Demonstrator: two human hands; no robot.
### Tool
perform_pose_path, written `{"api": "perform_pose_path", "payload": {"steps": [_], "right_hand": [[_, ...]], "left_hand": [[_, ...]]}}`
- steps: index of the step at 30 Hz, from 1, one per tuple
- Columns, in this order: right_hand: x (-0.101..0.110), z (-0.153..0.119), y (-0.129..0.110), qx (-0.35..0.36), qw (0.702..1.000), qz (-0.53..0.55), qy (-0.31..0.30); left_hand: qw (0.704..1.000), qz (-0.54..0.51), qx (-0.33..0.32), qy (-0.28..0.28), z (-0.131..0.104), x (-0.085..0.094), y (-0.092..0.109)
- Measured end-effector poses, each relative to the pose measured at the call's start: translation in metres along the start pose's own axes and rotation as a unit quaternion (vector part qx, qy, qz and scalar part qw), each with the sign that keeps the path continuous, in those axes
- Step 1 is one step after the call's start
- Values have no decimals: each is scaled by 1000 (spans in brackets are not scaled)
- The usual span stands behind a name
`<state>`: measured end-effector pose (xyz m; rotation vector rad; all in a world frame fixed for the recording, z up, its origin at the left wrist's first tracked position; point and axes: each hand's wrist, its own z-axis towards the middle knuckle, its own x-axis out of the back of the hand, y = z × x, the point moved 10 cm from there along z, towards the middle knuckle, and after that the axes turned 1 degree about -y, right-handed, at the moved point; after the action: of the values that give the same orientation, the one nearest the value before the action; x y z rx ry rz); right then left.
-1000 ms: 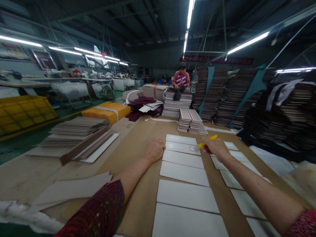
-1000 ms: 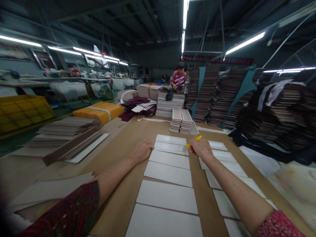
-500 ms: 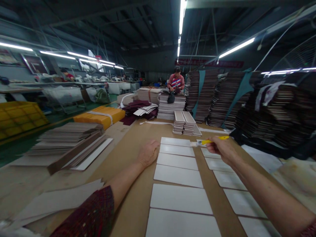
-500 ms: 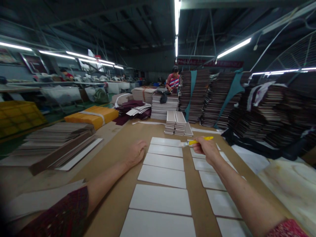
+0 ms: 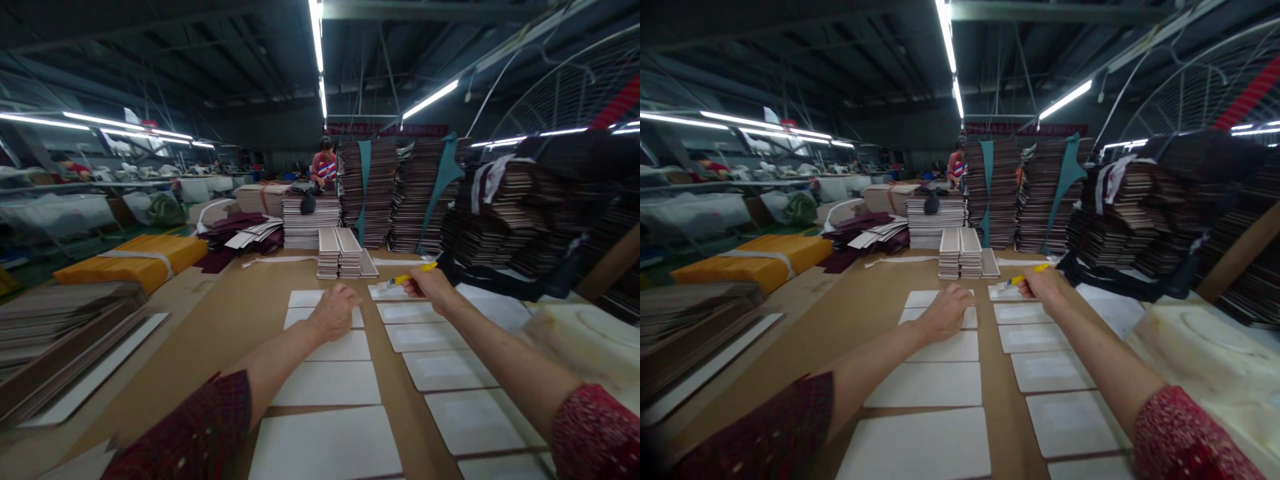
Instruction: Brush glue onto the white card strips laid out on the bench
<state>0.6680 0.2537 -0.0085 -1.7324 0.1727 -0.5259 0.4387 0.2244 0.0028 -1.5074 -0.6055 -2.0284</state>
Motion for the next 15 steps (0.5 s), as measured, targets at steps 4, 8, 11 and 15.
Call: {"api": "perform_pose_path", "payload": {"steps": [4, 8, 11, 15], "right_hand": [[-17, 11, -2, 7, 999, -27, -27], [-21, 16, -2, 9, 998, -45, -42], [-21, 15, -1, 11, 997, -53, -46], [-24, 13, -1, 16, 997, -60, -52]], "left_hand": [[999, 8, 14, -45, 28, -26, 7], [998, 18, 20, -62, 39, -36, 4], [997, 24, 19, -66, 42, -40, 4], [997, 31, 24, -68, 43, -41, 6]]}}
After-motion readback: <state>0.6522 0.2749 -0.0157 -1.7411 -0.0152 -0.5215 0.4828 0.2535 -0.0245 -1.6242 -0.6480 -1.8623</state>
